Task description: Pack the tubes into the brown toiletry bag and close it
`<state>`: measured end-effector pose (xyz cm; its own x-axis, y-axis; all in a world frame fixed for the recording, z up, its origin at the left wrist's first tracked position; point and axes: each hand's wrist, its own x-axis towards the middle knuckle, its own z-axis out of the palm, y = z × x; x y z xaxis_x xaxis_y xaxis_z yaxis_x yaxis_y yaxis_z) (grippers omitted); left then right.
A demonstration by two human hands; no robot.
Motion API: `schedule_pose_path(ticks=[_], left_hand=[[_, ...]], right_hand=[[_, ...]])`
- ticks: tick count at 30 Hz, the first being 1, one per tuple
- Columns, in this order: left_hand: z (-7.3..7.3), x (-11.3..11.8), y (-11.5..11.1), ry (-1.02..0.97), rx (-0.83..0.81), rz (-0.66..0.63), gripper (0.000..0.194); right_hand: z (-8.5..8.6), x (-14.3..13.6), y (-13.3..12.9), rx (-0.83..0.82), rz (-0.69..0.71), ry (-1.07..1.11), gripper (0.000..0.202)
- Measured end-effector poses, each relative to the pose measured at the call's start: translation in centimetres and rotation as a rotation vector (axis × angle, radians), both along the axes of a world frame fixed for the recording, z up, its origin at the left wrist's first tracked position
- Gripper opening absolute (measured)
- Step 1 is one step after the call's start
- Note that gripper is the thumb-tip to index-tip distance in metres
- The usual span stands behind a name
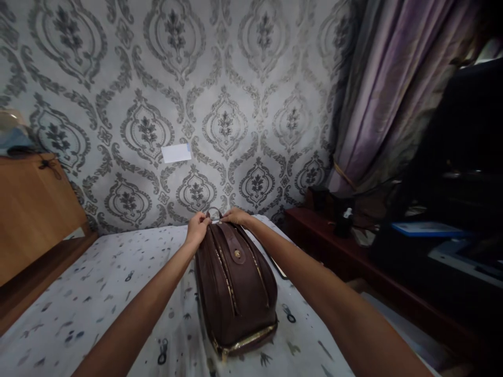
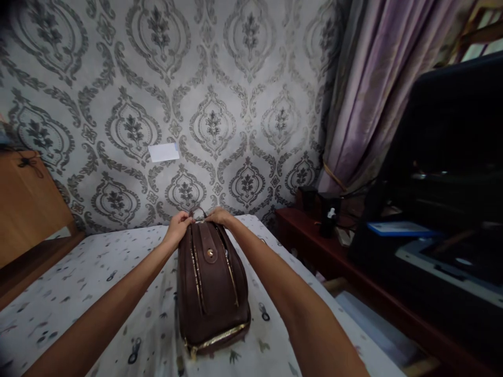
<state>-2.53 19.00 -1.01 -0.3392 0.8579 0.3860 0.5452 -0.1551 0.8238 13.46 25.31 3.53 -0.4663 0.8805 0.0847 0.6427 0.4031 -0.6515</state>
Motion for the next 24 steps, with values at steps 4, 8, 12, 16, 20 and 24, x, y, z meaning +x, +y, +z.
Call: schedule_pose_path(ticks=[4, 8, 12, 16, 20, 24], left_hand=[[0.0, -0.1, 0.2, 0.035, 0.0, 0.001, 0.024], [0.1, 0.0, 0.1, 0.052, 0.014, 0.012, 0.02], [0.3, 0.2, -0.1, 0.065, 0.03, 0.023, 0.013], [0.4, 0.3, -0.2, 0.078, 0.04, 0.028, 0.01], [0.5, 0.3, -0.3, 0.088, 0.034, 0.02, 0.016], [0.8, 0.3, -0.5, 0.086, 0.014, -0.011, 0.023]], right_hand=[[-0.4, -0.3, 1.0, 0.062, -0.012, -0.03, 0.014], [-0.7, -0.5, 1.4, 0.123, -0.049, -0.016, 0.02], [-0.9, -0.8, 1.4, 0.172, -0.091, 0.053, 0.029], [-1.0, -0.8, 1.3, 0.202, -0.101, 0.15, 0.033], [-1.1, -0.5, 1.2, 0.193, -0.057, 0.235, 0.033], [-1.4, 0.0, 1.0, 0.187, -0.004, 0.294, 0.033]])
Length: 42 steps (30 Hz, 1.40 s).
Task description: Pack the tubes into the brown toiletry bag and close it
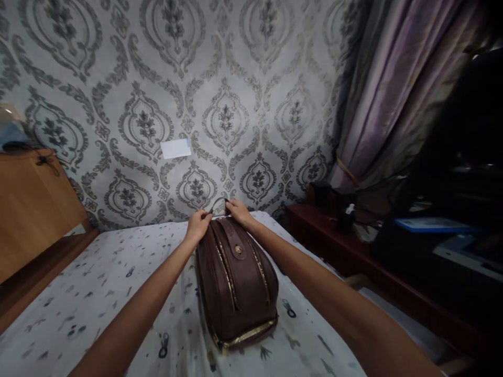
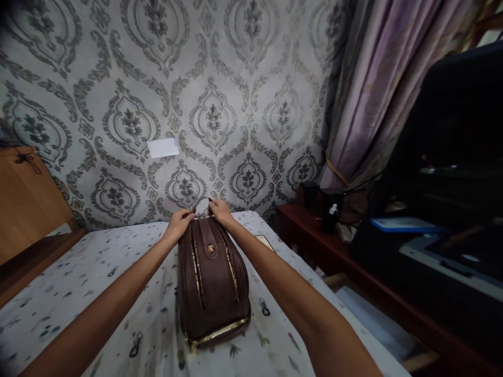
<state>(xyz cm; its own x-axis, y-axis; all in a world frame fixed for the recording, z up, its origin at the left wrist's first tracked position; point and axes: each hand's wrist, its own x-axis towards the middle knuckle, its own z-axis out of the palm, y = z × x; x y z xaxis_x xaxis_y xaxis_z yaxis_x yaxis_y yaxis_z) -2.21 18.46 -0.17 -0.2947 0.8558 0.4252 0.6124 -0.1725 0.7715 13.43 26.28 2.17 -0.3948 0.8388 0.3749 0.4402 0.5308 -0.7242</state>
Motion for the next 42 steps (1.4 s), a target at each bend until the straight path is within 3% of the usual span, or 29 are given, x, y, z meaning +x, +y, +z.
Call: schedule_pose_path(ticks=[9, 22, 33, 42], left_hand=[[1.0, 0.0, -1.0, -0.105, -0.009, -0.015, 0.021], [2.0, 1.0, -2.4, -0.507, -0.135, -0.103, 0.026], [2.1, 1.2, -4.7, -0.405, -0.016, -0.184, 0.021], [1.6, 1.7, -5.7, -0.358, 0.02, -0.161, 0.024]], right_hand=[[0.2, 1.0, -1.7, 0.118, -0.005, -0.006, 0.03], [0.6, 0.8, -2.9, 0.198, -0.054, -0.098, 0.029], [0.7, 1.0, -3.2, 0.185, 0.001, -0.115, 0.037], [0.5, 2.1, -3.4, 0.14, 0.003, -0.024, 0.028]])
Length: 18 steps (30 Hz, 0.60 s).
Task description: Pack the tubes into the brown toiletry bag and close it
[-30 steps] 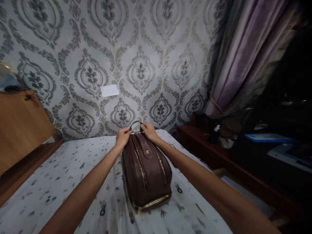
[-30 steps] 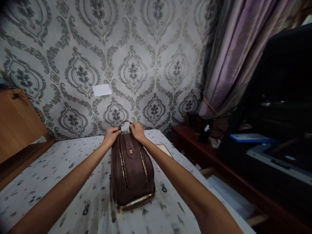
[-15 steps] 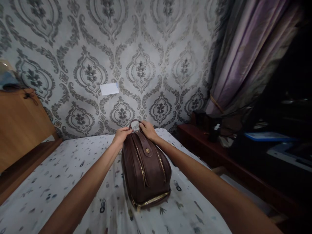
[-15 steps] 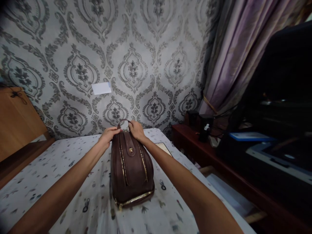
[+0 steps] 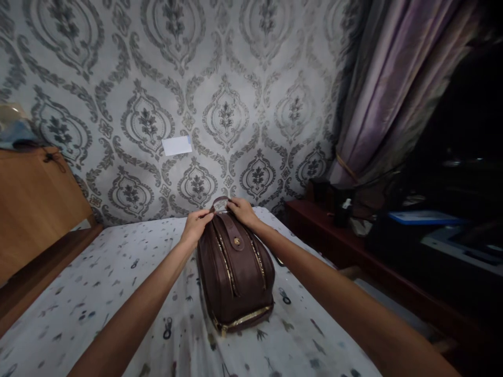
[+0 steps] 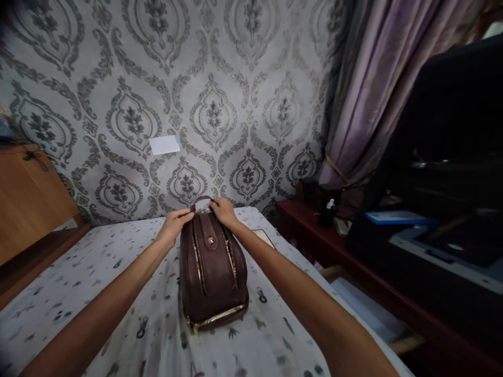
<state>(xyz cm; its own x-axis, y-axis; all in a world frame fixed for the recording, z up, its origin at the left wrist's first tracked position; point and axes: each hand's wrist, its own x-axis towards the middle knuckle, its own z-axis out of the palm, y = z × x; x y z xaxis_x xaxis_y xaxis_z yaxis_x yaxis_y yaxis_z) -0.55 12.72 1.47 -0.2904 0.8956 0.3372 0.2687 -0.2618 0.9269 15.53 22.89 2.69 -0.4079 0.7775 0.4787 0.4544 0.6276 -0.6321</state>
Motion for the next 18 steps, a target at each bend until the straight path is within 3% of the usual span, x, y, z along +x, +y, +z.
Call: schedule_pose_path(ticks=[10, 18], left_hand=[[0.2, 0.4, -0.2, 0.013, 0.008, 0.019, 0.024], [1.5, -1.7, 0.1, 0.005, -0.098, 0.002, 0.035]], right_hand=[[-0.1, 0.5, -0.7, -0.042, 0.003, 0.159, 0.032], [-0.7, 1.2, -1.1, -0.092, 0.058, 0.244, 0.033]])
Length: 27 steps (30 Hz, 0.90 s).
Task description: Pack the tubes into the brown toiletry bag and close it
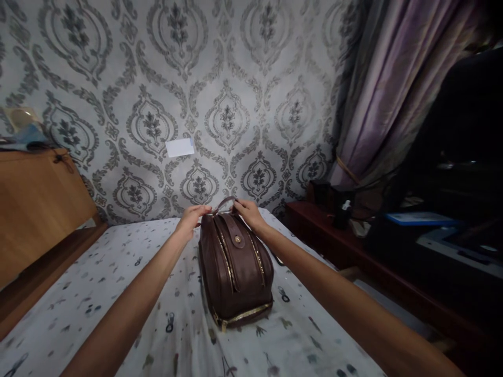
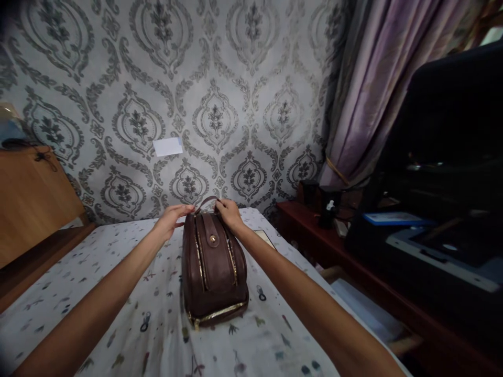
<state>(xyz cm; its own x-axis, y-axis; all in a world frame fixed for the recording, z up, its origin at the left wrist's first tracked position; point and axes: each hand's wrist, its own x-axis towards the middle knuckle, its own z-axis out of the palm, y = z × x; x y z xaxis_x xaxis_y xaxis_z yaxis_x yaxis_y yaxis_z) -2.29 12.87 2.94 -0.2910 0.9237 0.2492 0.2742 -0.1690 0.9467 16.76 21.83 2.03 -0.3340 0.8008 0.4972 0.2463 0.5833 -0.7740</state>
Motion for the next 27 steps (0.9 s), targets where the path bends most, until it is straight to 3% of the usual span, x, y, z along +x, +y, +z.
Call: schedule_pose_path(ticks=[7, 15, 27], left_hand=[[0.3, 1.0, -0.6, 0.177, 0.081, -0.08, 0.022], [0.0, 1.8, -0.6, 0.372, 0.145, 0.068, 0.011], [-0.3, 1.9, -0.5, 0.229, 0.104, -0.027, 0.013]], right_hand=[[0.1, 0.5, -1.8, 0.015, -0.007, -0.007, 0.033], [0.5, 0.9, -3.6, 0.076, -0.034, -0.091, 0.032], [0.3, 0.4, -3.4, 0.118, -0.115, -0.096, 0.029]])
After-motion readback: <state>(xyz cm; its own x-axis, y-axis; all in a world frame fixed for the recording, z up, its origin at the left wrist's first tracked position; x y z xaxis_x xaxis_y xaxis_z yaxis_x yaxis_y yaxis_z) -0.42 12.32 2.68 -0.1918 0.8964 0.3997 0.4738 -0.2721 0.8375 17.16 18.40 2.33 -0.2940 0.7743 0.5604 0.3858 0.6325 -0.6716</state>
